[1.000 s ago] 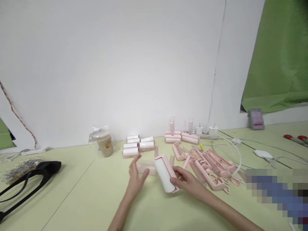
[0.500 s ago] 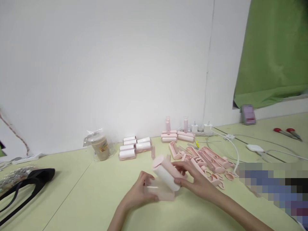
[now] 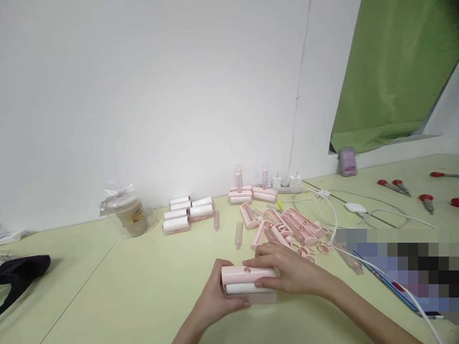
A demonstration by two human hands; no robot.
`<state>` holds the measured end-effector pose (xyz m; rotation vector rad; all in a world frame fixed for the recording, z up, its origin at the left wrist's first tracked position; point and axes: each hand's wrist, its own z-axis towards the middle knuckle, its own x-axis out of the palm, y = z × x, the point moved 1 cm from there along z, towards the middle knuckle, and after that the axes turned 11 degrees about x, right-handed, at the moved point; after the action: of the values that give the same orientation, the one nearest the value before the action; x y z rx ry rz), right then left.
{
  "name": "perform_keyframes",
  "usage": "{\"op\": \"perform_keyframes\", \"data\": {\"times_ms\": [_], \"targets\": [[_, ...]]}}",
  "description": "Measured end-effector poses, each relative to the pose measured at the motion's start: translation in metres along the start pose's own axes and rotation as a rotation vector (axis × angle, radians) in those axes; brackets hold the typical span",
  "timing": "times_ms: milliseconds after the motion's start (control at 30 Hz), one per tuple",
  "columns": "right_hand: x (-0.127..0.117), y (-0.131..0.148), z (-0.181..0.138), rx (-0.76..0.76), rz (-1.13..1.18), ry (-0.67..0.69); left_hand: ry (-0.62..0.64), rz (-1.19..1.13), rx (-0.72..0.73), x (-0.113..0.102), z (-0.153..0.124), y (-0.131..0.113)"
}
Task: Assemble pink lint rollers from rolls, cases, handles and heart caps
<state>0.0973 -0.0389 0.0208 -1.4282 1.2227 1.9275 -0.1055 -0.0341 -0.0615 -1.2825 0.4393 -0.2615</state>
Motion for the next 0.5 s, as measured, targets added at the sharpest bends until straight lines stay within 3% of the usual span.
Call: {"op": "perform_keyframes", "data": {"times_ms": [133,200,333,500], "targets": [[0.006,-0.001,0.000,0.025,0.026,0.056,-0.008,0.105,0.001,0.001,0.001,-0.005],[0.004,-0.005,0.008,0.061,0.053,-0.005,0.001,0.111,-0.002,0.001,0.000,-0.006],[-0.001,-0.014,0.054,0.299,-0.039,-0.228,0.019,0.127,-0.030,0.001,-0.001,-0.007],[0.018,-0.014,0.115,0.444,-0.058,-0.200,0.023,0.180,0.027,0.000,-0.003,-0.010]]}}
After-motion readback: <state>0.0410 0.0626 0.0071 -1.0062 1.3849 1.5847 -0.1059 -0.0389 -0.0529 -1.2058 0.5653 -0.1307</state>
